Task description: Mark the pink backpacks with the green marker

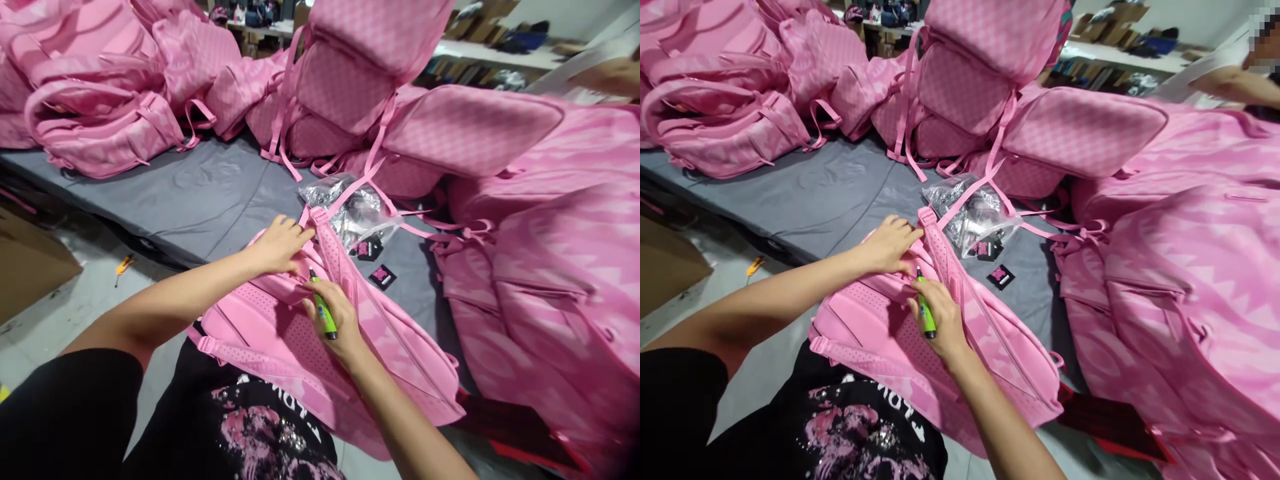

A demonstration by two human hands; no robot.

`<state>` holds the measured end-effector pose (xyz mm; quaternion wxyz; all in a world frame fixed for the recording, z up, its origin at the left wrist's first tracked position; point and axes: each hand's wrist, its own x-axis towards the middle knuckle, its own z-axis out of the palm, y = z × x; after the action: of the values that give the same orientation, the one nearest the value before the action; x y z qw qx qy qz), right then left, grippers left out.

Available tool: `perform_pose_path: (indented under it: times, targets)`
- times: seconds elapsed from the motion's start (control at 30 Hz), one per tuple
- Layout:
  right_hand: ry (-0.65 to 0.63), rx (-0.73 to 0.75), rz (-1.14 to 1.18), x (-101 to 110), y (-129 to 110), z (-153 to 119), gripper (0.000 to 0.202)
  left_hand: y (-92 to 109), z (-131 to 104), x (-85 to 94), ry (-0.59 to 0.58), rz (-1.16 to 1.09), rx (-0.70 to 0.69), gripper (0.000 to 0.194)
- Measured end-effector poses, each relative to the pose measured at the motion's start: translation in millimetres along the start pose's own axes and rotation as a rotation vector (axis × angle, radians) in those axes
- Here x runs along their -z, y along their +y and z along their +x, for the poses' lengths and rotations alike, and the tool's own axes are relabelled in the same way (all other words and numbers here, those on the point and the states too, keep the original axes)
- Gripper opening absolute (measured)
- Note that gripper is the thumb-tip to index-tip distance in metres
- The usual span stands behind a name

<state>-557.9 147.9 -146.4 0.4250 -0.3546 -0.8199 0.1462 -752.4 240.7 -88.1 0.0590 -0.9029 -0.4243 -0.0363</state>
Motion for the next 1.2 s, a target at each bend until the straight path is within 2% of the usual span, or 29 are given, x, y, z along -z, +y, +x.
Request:
perform_pose_path:
  times: [0.13,0.23,0.3,0.5,0.67,0.77,0.87,0.93,1.03,1.2]
  targets:
    - [0.019,-0.079,0.065,-1.8,4.3,-1.8,0.026,14.5,-10.3,1.0,-0.038,0.1,0.027,0.098]
    - [0.03,-0.087,0.078,-2.6,1.0,-5.9,0.028,19.7,-10.0,-3.7,-0.095,0.139,0.057,0.102]
    - [0.019,-0.087,0.079,-3.0,0.0,-8.2,0.03,20.9,-9.1,-7.4,-0.088,0.143,0.076,0.102]
    - [0.0,-0.071,0.051,-4.7,3.5,-9.9,0.034,22.4,-12.2,-7.4,-0.021,0.134,0.076,0.076]
    - [0.006,-0.059,0.04,-3.1,6.2,-12.4,0.033,23.5,-11.8,-9.1,0.007,0.123,0.101,0.071]
    - [-0.05,-0.13,0.056,-0.5,9.7,-14.9,0.037,24.4,-9.7,-12.2,0.018,0.109,0.131,0.071]
    - [-0.023,-0.269,0.108,1.7,11.4,-11.1,0.047,25.9,-7.9,-13.3,0.015,0.1,0.175,0.069]
    - [-0.005,-0.314,0.062,3.4,10.7,-1.8,0.035,26.9,-7.2,-13.2,0.012,0.094,0.191,0.068]
    - [-0.101,-0.281,-0.041,7.6,9.6,20.5,0.019,27.6,-6.8,-13.4,0.009,0.086,0.201,0.067]
    - [-0.46,-0.26,0.057,17.5,14.1,54.3,0.018,26.8,-5.5,-16.2,0.019,0.085,0.212,0.062]
